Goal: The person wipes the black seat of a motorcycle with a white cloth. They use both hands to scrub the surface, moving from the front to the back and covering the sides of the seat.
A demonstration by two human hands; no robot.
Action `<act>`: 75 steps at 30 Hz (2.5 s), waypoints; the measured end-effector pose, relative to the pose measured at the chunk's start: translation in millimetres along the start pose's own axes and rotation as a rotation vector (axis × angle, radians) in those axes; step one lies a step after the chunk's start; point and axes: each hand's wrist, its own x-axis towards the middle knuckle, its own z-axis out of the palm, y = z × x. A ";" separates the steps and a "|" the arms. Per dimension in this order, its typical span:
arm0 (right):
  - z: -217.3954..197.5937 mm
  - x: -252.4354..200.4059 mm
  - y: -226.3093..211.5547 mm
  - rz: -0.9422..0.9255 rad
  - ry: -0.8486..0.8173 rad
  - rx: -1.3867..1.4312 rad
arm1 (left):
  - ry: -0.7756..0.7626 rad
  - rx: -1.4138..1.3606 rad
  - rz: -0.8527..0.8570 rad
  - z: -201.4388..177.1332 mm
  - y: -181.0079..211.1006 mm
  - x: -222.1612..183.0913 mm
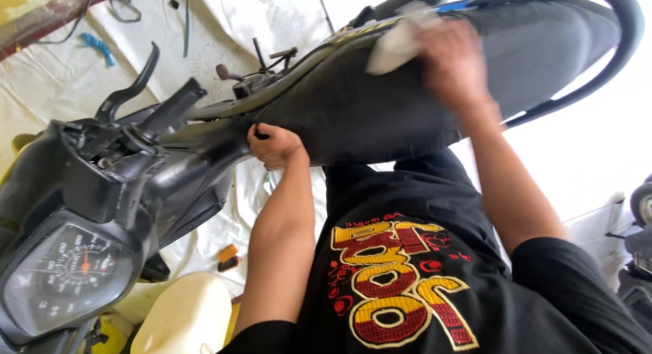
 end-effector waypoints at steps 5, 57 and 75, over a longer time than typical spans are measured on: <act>-47.4 -87.4 139.1 0.335 0.162 -0.143 | -0.023 -0.042 -0.095 -1.7 6.4 -2.4; -119.0 -27.4 105.5 0.235 -0.349 0.949 | -0.613 -0.944 0.415 51.0 95.7 -280.5; -122.6 3.8 91.7 -0.075 -0.643 1.083 | -0.993 -1.322 -0.134 24.1 60.6 -204.1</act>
